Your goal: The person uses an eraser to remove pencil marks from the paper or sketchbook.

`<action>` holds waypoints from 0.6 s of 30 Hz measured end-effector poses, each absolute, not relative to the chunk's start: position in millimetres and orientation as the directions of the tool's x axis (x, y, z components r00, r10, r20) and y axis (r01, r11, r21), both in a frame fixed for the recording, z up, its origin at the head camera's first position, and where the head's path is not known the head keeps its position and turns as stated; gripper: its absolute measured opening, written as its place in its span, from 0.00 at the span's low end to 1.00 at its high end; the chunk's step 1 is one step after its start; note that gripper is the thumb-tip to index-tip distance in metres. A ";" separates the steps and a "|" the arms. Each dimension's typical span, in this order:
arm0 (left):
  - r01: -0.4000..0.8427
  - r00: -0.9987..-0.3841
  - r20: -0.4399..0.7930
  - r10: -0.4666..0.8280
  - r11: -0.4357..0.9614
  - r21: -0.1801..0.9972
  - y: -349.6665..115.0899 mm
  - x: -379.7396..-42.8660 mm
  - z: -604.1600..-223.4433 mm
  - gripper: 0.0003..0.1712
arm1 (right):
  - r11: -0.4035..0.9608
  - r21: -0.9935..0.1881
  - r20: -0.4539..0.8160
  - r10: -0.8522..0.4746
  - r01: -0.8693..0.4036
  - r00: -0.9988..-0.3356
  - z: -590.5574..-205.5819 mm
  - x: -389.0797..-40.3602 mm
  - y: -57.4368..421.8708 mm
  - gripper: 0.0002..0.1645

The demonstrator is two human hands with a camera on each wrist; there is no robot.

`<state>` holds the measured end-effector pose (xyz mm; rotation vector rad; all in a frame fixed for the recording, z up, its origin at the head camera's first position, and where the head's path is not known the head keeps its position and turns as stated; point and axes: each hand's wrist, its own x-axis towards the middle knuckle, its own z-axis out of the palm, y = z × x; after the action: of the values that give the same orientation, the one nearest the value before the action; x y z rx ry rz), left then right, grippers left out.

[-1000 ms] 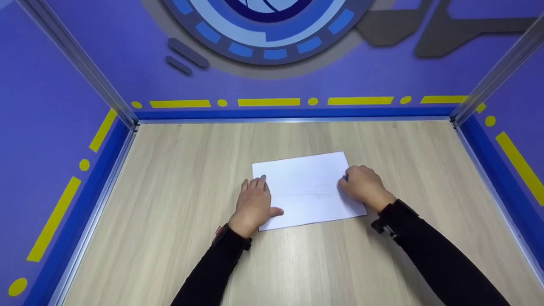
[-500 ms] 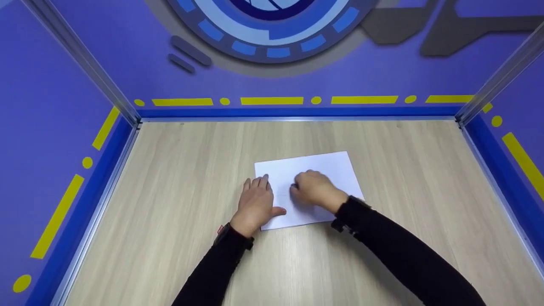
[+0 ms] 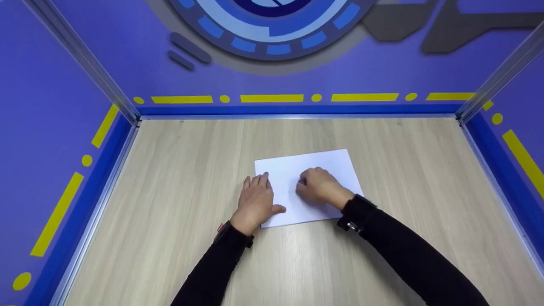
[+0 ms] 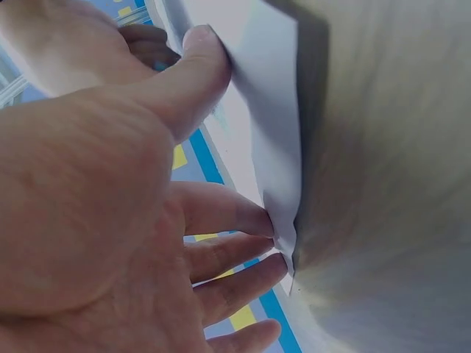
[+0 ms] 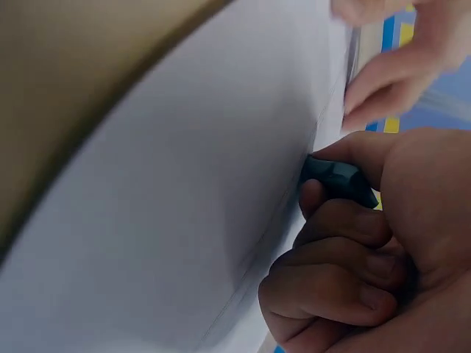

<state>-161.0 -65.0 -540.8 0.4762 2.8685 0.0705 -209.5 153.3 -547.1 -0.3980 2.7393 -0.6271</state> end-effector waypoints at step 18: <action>0.303 -0.921 -0.222 0.320 0.947 0.109 -61.5 -161.5 -542.0 0.63 | 0.884 -0.468 -0.208 -0.111 -0.001 -0.972 -551.0 -195.8 291.2 0.21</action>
<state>-161.5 -61.5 -542.0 0.4649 2.8635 0.1060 -195.8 291.2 -551.0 -0.0853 2.8239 -0.7012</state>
